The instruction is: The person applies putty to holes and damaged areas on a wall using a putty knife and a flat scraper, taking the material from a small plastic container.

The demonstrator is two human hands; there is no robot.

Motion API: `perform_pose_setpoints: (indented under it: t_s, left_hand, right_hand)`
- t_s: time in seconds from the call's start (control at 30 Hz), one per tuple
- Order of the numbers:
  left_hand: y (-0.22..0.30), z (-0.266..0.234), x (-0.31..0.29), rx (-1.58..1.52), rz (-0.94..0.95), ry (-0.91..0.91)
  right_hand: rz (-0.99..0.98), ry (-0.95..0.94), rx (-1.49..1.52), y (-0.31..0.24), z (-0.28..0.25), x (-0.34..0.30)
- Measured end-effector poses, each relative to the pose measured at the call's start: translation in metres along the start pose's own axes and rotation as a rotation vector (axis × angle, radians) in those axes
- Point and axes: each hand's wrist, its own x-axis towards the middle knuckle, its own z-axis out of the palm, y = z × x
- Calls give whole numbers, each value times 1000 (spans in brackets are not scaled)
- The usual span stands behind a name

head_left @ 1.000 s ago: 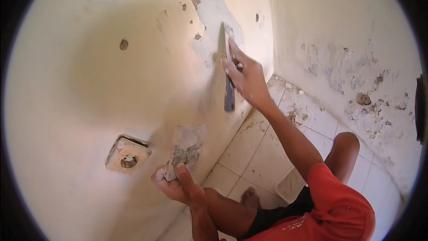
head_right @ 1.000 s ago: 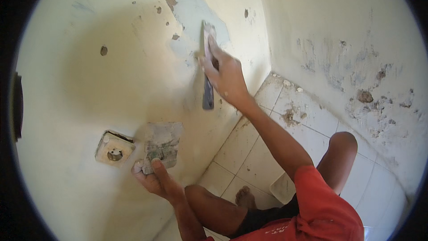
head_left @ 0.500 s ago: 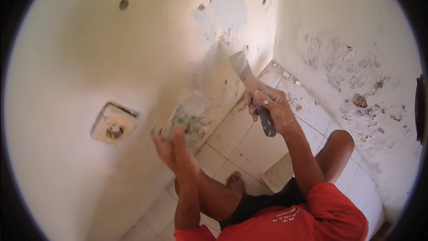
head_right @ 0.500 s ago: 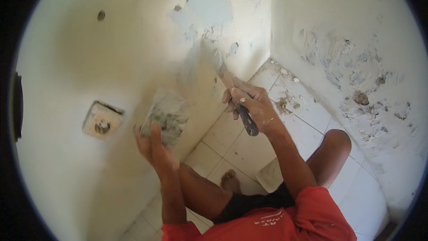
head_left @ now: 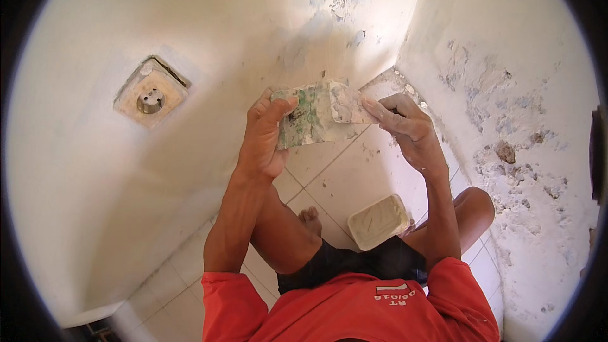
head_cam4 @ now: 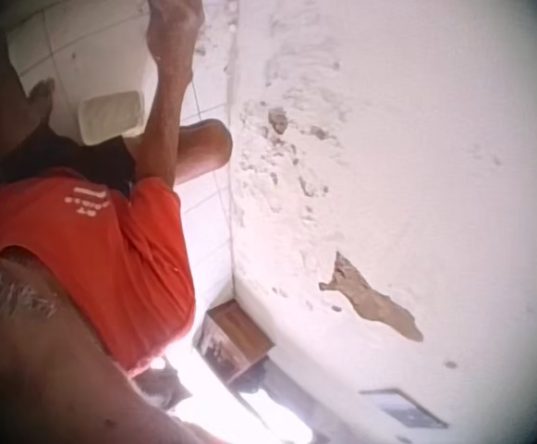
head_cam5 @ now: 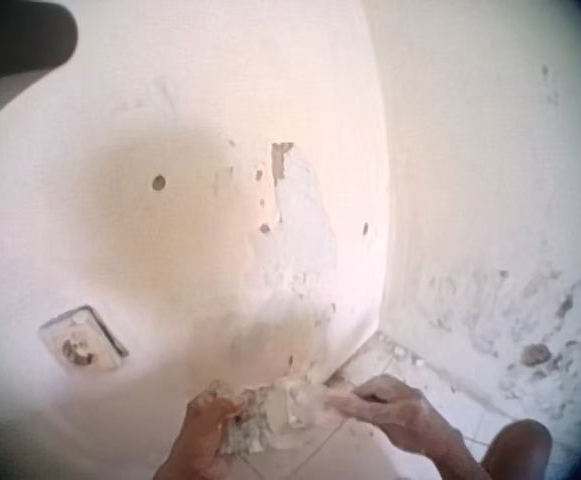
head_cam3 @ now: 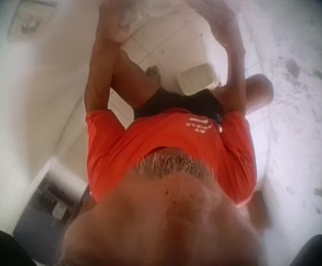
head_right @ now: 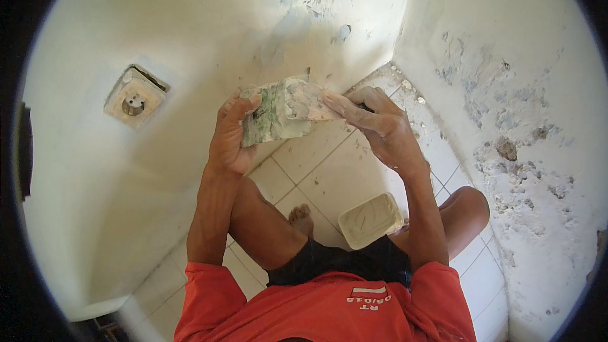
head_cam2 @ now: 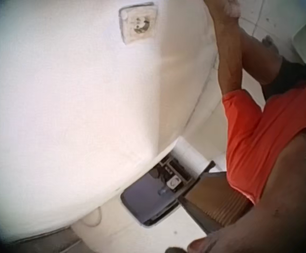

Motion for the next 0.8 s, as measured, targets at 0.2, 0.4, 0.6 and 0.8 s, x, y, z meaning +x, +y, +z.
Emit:
perform_pose_setpoints:
  t_s: [0.2,0.4,0.6,0.8]
  left_hand:
    - [17,3,-12,76,121,23]
    - [10,0,-7,248,356,126]
    - [-10,-8,-12,744,612,103]
    - [-15,-13,-1,1092,1032,-257]
  right_hand:
    - [162,26,-84,17,-7,-33]
    - [797,102,691,-34,-15,-43]
    - [860,-23,850,-59,4,-17]
    - [871,25,1002,-52,-2,-19]
